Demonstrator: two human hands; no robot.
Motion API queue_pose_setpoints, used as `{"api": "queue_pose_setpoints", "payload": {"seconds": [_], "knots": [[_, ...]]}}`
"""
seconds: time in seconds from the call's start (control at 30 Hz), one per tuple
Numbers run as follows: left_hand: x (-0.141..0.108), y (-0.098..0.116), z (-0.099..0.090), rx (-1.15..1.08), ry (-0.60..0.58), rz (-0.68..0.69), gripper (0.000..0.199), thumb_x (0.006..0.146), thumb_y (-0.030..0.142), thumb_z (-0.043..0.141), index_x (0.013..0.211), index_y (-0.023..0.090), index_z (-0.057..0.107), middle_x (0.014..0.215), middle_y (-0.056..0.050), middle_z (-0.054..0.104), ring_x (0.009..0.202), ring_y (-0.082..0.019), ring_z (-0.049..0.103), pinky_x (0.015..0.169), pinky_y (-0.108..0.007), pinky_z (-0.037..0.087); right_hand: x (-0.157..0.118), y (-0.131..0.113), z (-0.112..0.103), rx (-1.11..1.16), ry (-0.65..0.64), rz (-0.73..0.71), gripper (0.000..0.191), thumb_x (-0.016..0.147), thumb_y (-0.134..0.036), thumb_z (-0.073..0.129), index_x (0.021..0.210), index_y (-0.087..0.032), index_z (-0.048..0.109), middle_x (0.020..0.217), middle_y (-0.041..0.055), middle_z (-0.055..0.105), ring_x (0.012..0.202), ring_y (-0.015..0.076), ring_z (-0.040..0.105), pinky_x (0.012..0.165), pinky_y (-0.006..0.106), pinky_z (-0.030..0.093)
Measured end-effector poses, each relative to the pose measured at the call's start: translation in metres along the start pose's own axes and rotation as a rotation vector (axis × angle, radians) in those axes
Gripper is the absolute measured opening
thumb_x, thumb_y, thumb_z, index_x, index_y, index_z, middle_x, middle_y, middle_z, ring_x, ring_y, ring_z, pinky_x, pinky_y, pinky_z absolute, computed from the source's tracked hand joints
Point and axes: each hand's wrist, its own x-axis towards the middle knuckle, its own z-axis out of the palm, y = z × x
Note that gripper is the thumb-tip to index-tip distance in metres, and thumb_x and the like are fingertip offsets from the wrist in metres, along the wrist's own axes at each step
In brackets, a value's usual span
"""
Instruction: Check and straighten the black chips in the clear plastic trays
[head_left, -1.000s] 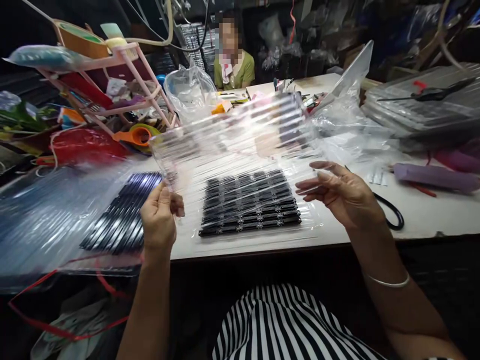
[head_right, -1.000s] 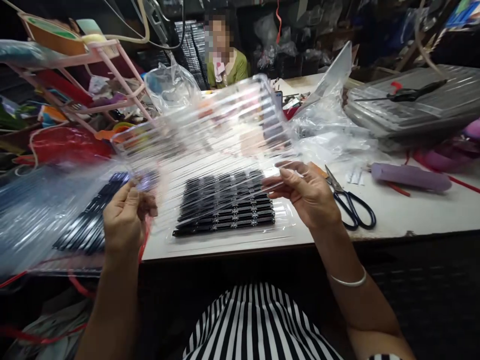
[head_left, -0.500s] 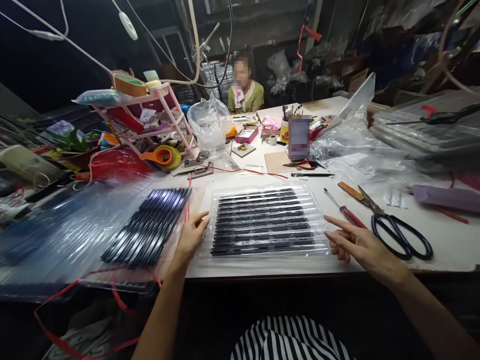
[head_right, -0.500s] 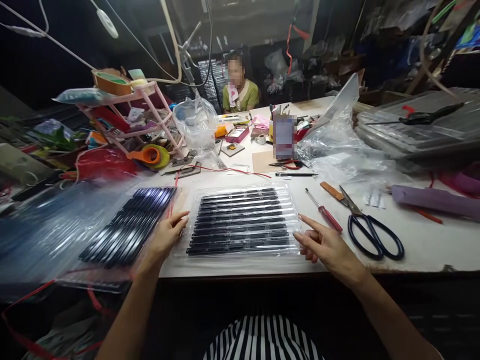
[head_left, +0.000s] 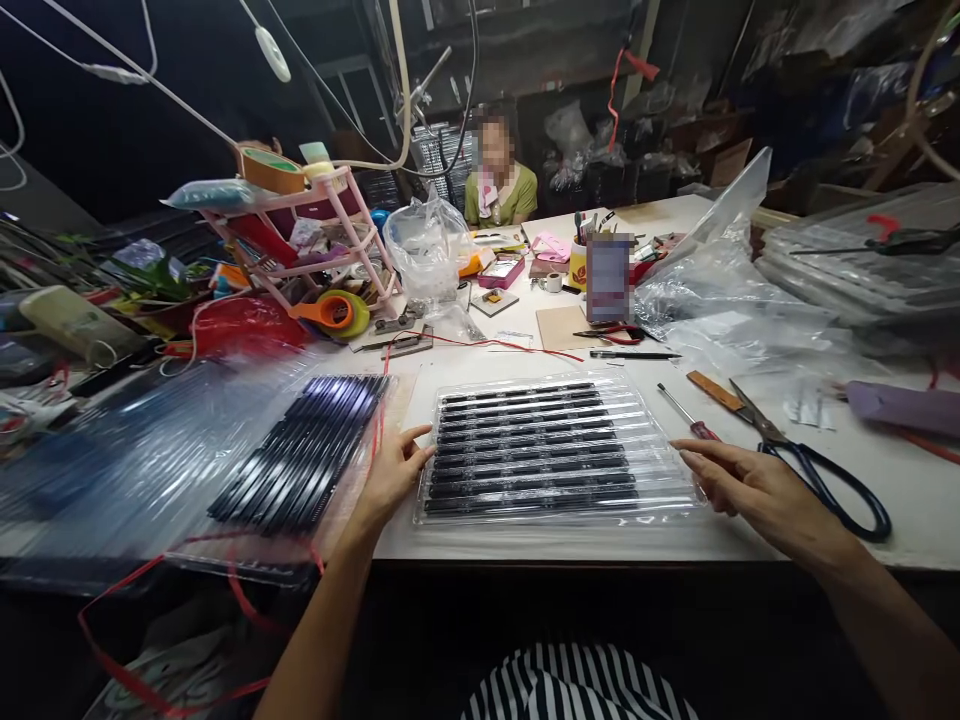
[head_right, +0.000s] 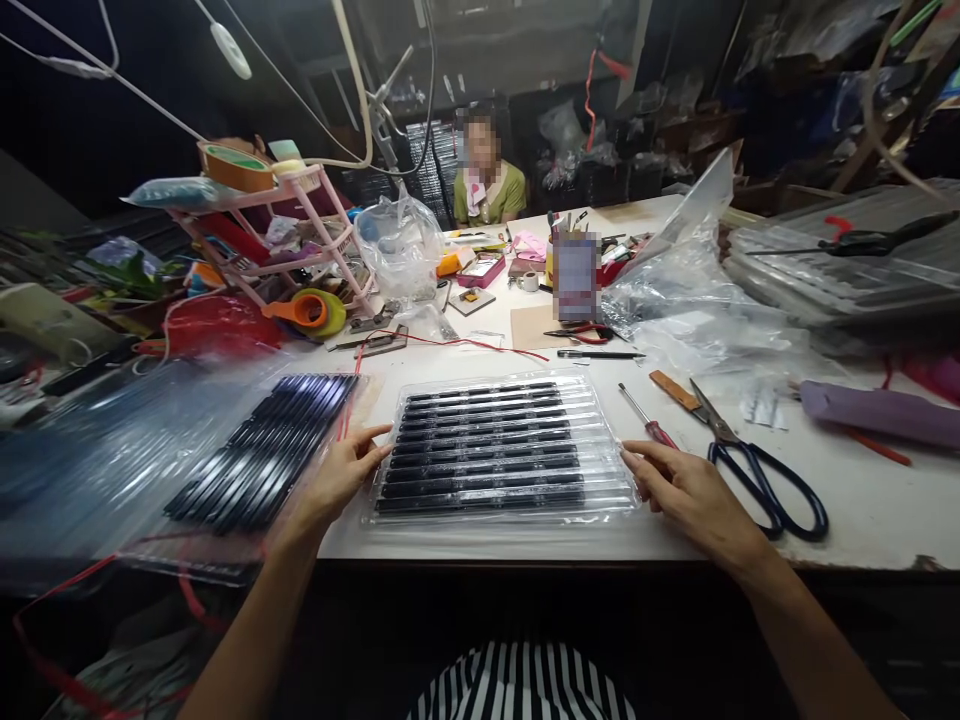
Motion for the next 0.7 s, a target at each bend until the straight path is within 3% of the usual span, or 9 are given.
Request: {"api": "queue_pose_setpoints", "payload": {"seconds": [0.1,0.2,0.3,0.4,0.53,0.63,0.7], "knots": [[0.001,-0.004,-0.002,0.068,0.027,0.000,0.060,0.070,0.049,0.059,0.115,0.009,0.062,0.053,0.007,0.041,0.052,-0.013,0.042,0.052,-0.026,0.035,0.000,0.006,-0.001,0.030,-0.032,-0.005,0.063,0.077,-0.066,0.052,0.108,-0.012,0.064,0.060,0.0028,0.059,0.051,0.0162,0.054,0.049,0.030,0.047],[0.002,-0.006,-0.004,0.141,0.010,0.025,0.061,0.074,0.046,0.054,0.123,0.010,0.056,0.058,0.005,0.046,0.055,-0.015,0.047,0.058,-0.028,0.040,0.005,0.016,0.003,-0.149,-0.042,-0.030,0.056,0.084,-0.061,0.046,0.109,-0.015,0.064,0.064,0.0036,0.063,0.057,0.0188,0.059,0.057,0.033,0.050],[0.002,-0.006,-0.005,0.229,-0.062,0.089,0.054,0.080,0.039,0.048,0.129,0.016,0.053,0.071,0.001,0.057,0.068,-0.017,0.056,0.070,-0.030,0.045,0.021,0.031,0.008,-0.432,0.096,-0.125,0.051,0.088,-0.057,0.041,0.113,-0.019,0.063,0.080,0.0072,0.068,0.067,0.0226,0.064,0.065,0.037,0.050],[0.000,-0.005,-0.003,0.341,-0.116,0.142,0.048,0.085,0.034,0.040,0.129,0.019,0.053,0.093,-0.006,0.064,0.091,-0.020,0.059,0.084,-0.033,0.044,0.045,0.045,0.018,-0.626,0.236,-0.300,0.054,0.090,-0.053,0.039,0.131,-0.020,0.051,0.114,0.0133,0.063,0.091,0.0278,0.064,0.075,0.041,0.050],[-0.007,0.000,0.003,0.530,-0.106,0.147,0.048,0.092,0.035,0.030,0.133,0.020,0.048,0.104,-0.010,0.062,0.098,-0.022,0.059,0.087,-0.035,0.044,0.069,0.042,0.045,-0.832,0.112,-0.512,0.058,0.090,-0.057,0.037,0.139,-0.025,0.042,0.145,0.0137,0.040,0.131,0.0345,0.037,0.095,0.052,0.038],[-0.014,0.008,0.011,0.676,-0.064,0.146,0.054,0.092,0.044,0.032,0.135,0.015,0.045,0.108,-0.015,0.060,0.101,-0.029,0.058,0.088,-0.044,0.043,0.073,0.026,0.068,-0.945,0.040,-0.558,0.065,0.090,-0.061,0.033,0.138,-0.018,0.043,0.149,0.0180,0.032,0.138,0.0362,0.023,0.103,0.057,0.024],[-0.019,0.011,0.018,0.751,-0.024,0.160,0.057,0.091,0.043,0.036,0.136,0.010,0.043,0.123,-0.021,0.054,0.117,-0.037,0.048,0.096,-0.055,0.035,0.071,0.017,0.079,-0.983,0.030,-0.567,0.071,0.090,-0.062,0.030,0.138,-0.010,0.043,0.148,0.0232,0.031,0.139,0.0363,0.021,0.107,0.057,0.018]]}}
